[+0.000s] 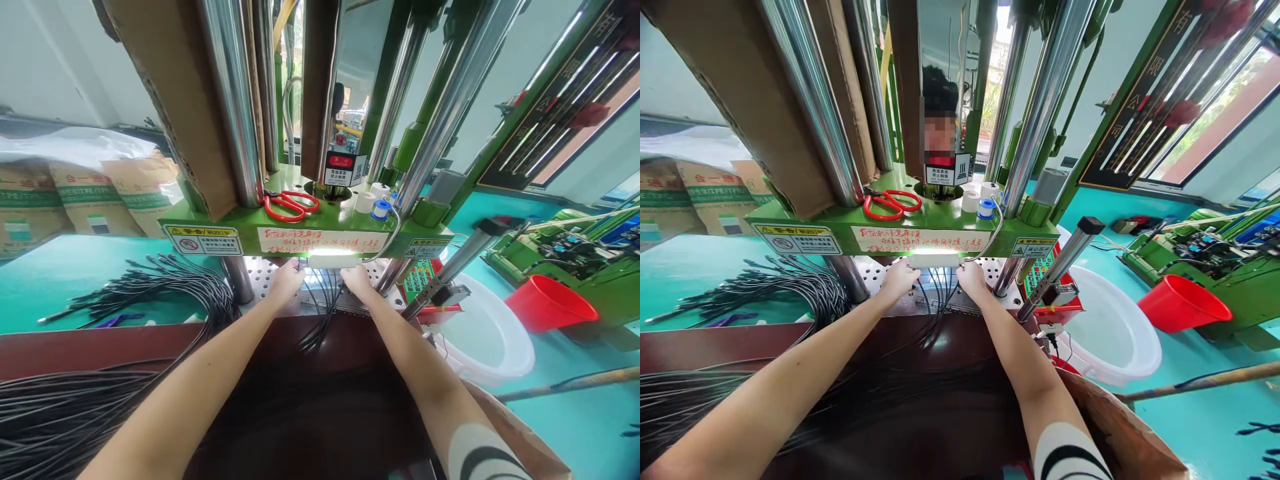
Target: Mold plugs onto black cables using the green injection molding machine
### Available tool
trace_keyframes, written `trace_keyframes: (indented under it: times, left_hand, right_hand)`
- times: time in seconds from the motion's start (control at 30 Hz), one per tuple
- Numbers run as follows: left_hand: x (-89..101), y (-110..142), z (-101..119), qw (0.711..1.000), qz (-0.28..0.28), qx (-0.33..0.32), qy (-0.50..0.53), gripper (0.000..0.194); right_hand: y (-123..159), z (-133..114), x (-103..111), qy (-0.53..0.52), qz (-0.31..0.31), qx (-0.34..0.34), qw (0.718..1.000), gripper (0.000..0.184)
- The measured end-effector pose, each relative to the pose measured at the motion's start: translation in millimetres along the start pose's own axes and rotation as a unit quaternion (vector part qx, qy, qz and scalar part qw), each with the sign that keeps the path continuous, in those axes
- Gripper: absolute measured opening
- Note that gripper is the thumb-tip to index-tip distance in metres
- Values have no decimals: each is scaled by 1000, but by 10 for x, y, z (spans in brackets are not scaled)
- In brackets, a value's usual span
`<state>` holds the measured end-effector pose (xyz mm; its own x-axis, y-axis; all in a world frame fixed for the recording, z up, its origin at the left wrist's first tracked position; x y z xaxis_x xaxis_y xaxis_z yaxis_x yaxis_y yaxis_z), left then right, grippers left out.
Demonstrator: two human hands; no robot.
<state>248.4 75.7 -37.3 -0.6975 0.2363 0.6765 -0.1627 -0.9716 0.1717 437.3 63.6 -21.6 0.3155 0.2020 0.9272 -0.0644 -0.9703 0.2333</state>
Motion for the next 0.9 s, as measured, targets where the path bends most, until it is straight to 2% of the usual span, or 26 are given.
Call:
trace_keyframes:
  times: [0.2, 0.33, 0.5, 0.6, 0.7, 0.9]
  left_hand:
    - [4, 36, 49, 988, 27, -16, -154, 30]
    - [-40, 40, 82, 977, 33, -25, -211, 33]
    - [2, 54, 140, 969, 54, -21, -239, 34]
    - [-6, 87, 235, 965, 72, -43, -247, 36]
    - [-67, 88, 301, 962, 68, -66, -258, 34]
    - [-165, -51, 238, 960, 57, -69, -264, 31]
  right_hand:
    - [34, -64, -13, 64, 15, 12, 998, 33]
    - [35, -103, -60, 86, 17, 18, 996, 35]
    - [33, -98, -9, 102, 26, 32, 994, 36]
    - [55, -141, 19, 110, 32, 49, 992, 36]
    - [66, -228, 9, 116, 39, 70, 990, 33]
    - [-8, -304, -69, 109, 61, 74, 989, 33]
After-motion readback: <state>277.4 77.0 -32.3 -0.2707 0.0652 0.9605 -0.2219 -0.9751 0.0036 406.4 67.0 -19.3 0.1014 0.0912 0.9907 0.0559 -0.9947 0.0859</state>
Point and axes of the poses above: each hand's wrist, its own y-axis away from the middle knuckle, its own x-axis out of the back of the hand, z = x × y, the point moved 2 cm from there along -y, towards the middle knuckle, and after that the axes turned 12 degrees about -z, right-handed, at the moved point
